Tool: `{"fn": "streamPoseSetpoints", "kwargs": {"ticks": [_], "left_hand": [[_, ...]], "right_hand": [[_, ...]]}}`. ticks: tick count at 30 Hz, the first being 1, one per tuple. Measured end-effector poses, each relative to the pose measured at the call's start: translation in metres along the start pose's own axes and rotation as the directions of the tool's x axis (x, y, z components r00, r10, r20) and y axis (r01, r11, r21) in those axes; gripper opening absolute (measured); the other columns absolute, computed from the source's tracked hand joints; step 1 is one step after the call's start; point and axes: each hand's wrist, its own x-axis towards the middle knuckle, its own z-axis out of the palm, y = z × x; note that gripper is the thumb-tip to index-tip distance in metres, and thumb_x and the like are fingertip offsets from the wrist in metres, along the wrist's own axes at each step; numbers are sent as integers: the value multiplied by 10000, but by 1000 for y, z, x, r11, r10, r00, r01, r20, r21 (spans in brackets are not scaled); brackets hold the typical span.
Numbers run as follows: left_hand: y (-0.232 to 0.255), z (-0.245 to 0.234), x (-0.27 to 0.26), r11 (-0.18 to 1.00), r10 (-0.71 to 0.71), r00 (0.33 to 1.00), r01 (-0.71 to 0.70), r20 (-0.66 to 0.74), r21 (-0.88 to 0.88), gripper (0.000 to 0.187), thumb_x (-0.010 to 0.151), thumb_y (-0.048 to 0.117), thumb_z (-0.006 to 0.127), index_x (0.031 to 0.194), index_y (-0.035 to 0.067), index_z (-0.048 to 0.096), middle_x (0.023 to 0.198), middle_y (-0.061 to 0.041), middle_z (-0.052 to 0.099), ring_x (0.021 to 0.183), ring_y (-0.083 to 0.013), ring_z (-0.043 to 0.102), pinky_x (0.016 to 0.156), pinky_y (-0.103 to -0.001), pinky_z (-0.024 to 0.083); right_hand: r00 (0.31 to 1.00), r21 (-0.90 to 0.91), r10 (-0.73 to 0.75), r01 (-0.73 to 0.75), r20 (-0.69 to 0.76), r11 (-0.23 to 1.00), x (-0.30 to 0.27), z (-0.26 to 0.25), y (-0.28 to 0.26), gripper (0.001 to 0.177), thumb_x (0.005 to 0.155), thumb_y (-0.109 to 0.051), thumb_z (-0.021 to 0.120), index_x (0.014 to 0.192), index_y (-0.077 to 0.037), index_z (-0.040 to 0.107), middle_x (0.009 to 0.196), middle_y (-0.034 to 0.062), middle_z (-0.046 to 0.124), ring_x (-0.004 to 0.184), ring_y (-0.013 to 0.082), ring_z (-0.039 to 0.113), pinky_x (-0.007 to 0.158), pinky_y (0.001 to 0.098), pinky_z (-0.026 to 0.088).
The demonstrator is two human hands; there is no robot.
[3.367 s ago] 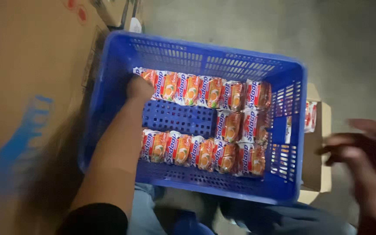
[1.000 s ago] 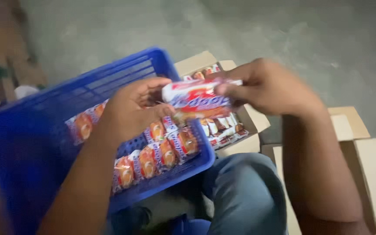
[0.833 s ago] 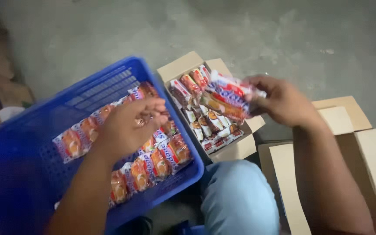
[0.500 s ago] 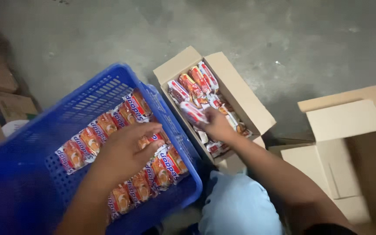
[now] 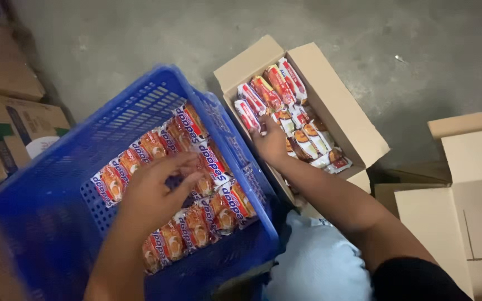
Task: The person transfers individually wrapped snack packets from a blue plastic basket into a cardboard box. They pick up packets from the basket and place them into the box, arranging them in neat rows.
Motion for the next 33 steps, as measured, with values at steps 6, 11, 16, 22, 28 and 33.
{"fn": "streamPoseSetpoints", "kwargs": {"ticks": [6, 11, 16, 22, 28, 33], "left_hand": [[-50, 12, -21, 992, -108, 994, 107, 17, 62, 426, 914, 367, 795, 1321, 243, 805, 1130, 20, 870, 1039, -115, 829, 979, -310, 599], [-44, 9, -17, 993, -83, 996, 81, 26, 81, 416, 910, 334, 803, 1319, 258, 804, 1142, 9, 869, 1046, -125, 824, 973, -325, 594], [-24, 8, -2, 991, 101, 994, -104, 32, 86, 360, 936, 308, 785, 1269, 172, 802, 1178, -9, 858, 1015, -170, 826, 954, -340, 591], [-6, 5, -5, 990, -10, 994, -6, 109, 144, 475, 950, 479, 732, 1365, 252, 782, 1250, 43, 843, 1178, -178, 759, 1010, -433, 556], [-60, -28, -65, 978, 118, 993, -119, 15, 173, 489, 960, 431, 755, 1372, 167, 764, 1367, -1, 797, 1297, -240, 706, 1125, -445, 498], [-100, -65, -136, 999, -18, 989, 22, -144, 31, 483, 932, 349, 789, 1391, 207, 741, 1265, 7, 835, 1078, -149, 802, 906, -348, 604]], "right_hand": [[991, -31, -48, 45, -125, 999, 41, 34, 15, 347, 917, -378, 832, 1178, -151, 826, 920, 53, 820, 809, 243, 760, 767, 417, 554], [996, 75, 53, -48, -75, 996, 20, 12, -9, 424, 911, -425, 846, 1242, -167, 787, 1022, 41, 835, 913, 185, 776, 869, 356, 592], [995, 170, -24, 7, 100, 985, -16, -7, -29, 564, 993, -397, 733, 1481, -140, 615, 1171, 110, 815, 1092, 198, 777, 1039, 362, 587], [894, -5, -408, 416, 186, 909, -7, -16, -29, 912, 997, -689, 584, 1560, 25, 523, 1581, 323, 565, 1460, 482, 569, 1195, 532, 476], [823, -292, -16, 219, 568, 931, -1, -82, -91, 909, 958, -622, 635, 1651, -69, 438, 1595, 237, 577, 1443, 406, 594, 1187, 460, 458], [827, -452, -42, 348, 560, 821, -40, -171, -232, 681, 1007, -558, 589, 1547, -145, 614, 1548, 119, 664, 1344, 319, 676, 1128, 484, 493]]}}
